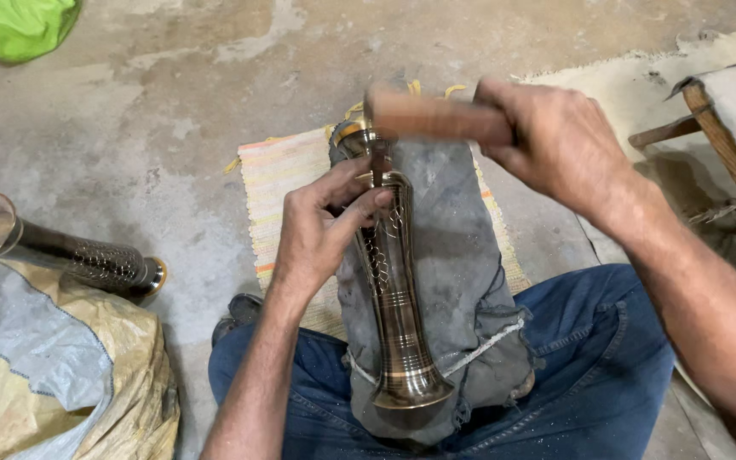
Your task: The person sits on the floor and uses a wooden mallet and metal chisel to engrave a decorative pattern onto a brass vase. They repeatedly strike the chisel to create a floral design on the vase's surface.
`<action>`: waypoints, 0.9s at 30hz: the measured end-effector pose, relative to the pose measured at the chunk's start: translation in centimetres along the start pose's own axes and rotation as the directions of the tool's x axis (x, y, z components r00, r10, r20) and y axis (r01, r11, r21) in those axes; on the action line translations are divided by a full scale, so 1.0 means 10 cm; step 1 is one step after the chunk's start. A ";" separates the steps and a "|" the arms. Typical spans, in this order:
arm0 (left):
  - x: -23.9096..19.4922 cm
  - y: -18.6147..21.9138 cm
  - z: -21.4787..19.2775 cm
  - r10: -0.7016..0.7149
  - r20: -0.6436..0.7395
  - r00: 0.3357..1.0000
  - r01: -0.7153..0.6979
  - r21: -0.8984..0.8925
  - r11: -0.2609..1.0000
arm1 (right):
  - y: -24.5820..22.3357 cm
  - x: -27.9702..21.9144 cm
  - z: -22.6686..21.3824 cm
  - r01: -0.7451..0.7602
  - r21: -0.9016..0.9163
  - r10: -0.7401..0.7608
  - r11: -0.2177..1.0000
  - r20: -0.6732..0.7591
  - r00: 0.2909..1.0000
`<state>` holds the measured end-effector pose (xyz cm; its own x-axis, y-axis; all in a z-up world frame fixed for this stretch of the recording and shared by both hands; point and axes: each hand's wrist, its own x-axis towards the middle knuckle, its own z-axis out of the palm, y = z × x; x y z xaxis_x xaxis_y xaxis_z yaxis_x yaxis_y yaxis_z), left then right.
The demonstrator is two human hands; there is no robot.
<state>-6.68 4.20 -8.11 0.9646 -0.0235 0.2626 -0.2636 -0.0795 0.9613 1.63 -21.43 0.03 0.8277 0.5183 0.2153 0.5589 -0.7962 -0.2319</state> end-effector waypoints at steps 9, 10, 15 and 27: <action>-0.23 -0.16 0.25 -0.028 -0.347 0.937 -0.029 -0.159 0.987 | -0.23 0.48 -0.22 0.296 -0.291 -0.281 0.910 0.094 0.955; -0.24 -0.18 0.28 -0.028 -0.382 0.924 -0.040 -0.168 0.985 | -0.27 0.54 -0.25 0.348 -0.416 -0.322 0.840 0.132 0.937; -0.33 -0.31 0.43 -0.043 -0.555 0.831 -0.097 -0.221 0.971 | -0.51 0.75 -0.31 0.532 -0.362 -0.525 0.765 0.128 0.841; -0.31 -0.25 0.47 0.060 -0.535 0.842 -0.139 -0.107 0.985 | -0.70 0.74 -0.31 0.605 -0.322 -0.634 0.728 0.017 0.773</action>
<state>-9.03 -0.20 -11.76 0.7976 0.5090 0.3237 -0.3931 0.0315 0.9190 3.68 -12.99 6.15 0.2860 0.9110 0.2970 0.8914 -0.3667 0.2663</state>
